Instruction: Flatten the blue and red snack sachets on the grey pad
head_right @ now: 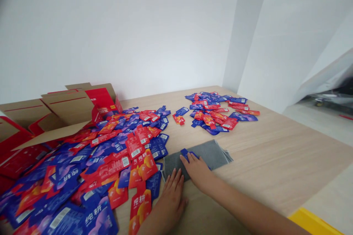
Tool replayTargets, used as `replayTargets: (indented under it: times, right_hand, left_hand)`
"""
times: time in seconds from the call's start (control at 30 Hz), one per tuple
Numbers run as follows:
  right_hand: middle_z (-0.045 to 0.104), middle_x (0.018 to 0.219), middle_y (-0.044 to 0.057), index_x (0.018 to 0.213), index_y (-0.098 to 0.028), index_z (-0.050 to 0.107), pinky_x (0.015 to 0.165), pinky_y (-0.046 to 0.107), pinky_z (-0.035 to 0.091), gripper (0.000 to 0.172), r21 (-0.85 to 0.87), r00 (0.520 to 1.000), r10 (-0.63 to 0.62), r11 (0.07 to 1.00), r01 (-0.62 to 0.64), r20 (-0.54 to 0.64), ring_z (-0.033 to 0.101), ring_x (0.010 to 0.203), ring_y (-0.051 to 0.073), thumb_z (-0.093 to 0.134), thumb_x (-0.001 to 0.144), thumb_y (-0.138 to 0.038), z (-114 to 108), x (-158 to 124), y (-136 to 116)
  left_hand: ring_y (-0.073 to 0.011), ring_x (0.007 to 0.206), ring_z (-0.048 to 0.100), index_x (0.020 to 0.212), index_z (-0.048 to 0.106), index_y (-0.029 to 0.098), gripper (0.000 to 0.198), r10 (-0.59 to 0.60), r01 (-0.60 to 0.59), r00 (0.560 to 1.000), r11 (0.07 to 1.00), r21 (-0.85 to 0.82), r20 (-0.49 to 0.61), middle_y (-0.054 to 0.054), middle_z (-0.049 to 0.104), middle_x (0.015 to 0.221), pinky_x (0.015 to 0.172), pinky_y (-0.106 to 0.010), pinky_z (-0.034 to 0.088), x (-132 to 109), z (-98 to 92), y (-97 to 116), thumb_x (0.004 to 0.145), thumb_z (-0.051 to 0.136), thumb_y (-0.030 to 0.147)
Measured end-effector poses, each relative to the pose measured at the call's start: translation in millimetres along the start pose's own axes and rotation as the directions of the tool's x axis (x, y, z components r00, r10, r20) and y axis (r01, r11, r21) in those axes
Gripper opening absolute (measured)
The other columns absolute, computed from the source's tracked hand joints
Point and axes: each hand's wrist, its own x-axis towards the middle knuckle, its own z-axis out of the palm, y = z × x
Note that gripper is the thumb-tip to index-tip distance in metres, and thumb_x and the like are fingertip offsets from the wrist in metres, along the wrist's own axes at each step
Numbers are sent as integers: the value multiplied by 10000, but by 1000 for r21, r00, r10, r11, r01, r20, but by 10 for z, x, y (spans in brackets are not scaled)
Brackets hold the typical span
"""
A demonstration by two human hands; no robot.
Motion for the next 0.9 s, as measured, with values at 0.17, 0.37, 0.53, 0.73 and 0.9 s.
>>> replayTargets:
  times: [0.17, 0.37, 0.53, 0.73, 0.9]
  right_hand:
    - [578, 1248, 104, 1363, -177, 388, 885, 329, 479, 629, 276, 983, 110, 959, -66, -150, 593, 1062, 200, 358, 753, -28, -245, 124, 351]
    - [505, 1325, 118, 1368, -175, 378, 1017, 456, 367, 499, 294, 951, 149, 954, -66, -271, 443, 1234, 225, 348, 870, -198, 9, -107, 567]
    - [320, 1450, 130, 1386, -141, 348, 1054, 436, 318, 494, 171, 984, -20, 984, 51, -178, 229, 1350, 221, 354, 908, -267, 281, -222, 320]
    - [326, 1436, 183, 1355, -62, 381, 1066, 416, 300, 502, 96, 991, 10, 995, 3, -137, 246, 1342, 244, 409, 894, -259, 220, 189, 244]
    - [334, 1422, 213, 1351, -22, 378, 1070, 404, 292, 597, 131, 998, 33, 991, -25, -58, 274, 1329, 272, 483, 852, -332, 89, 230, 149]
  left_hand:
    - [-219, 1365, -6, 1416, 234, 95, 631, 10, -10, 1000, 1000, -10, 1, -51, 67, 1500, 1108, -380, 87, -7, -13, -2, 830, 402, 257]
    - [-241, 1362, -11, 1420, 212, 91, 637, 9, -9, 1000, 1000, 3, 24, -59, 61, 1494, 1108, -418, 82, 20, 13, -4, 836, 398, 263]
    - [-263, 1359, 9, 1417, 224, 94, 644, 25, -26, 999, 1000, 11, 27, -66, 62, 1484, 1103, -441, 101, 50, 56, -54, 827, 419, 260]
    - [-257, 1360, 6, 1420, 214, 105, 631, 24, -25, 999, 999, 22, 33, -63, 56, 1485, 1105, -421, 89, 58, 77, -99, 857, 414, 310]
    - [-245, 1361, 3, 1423, 203, 114, 618, 41, -42, 999, 999, 30, 31, -63, 43, 1486, 1101, -409, 103, 52, 71, -117, 858, 395, 275]
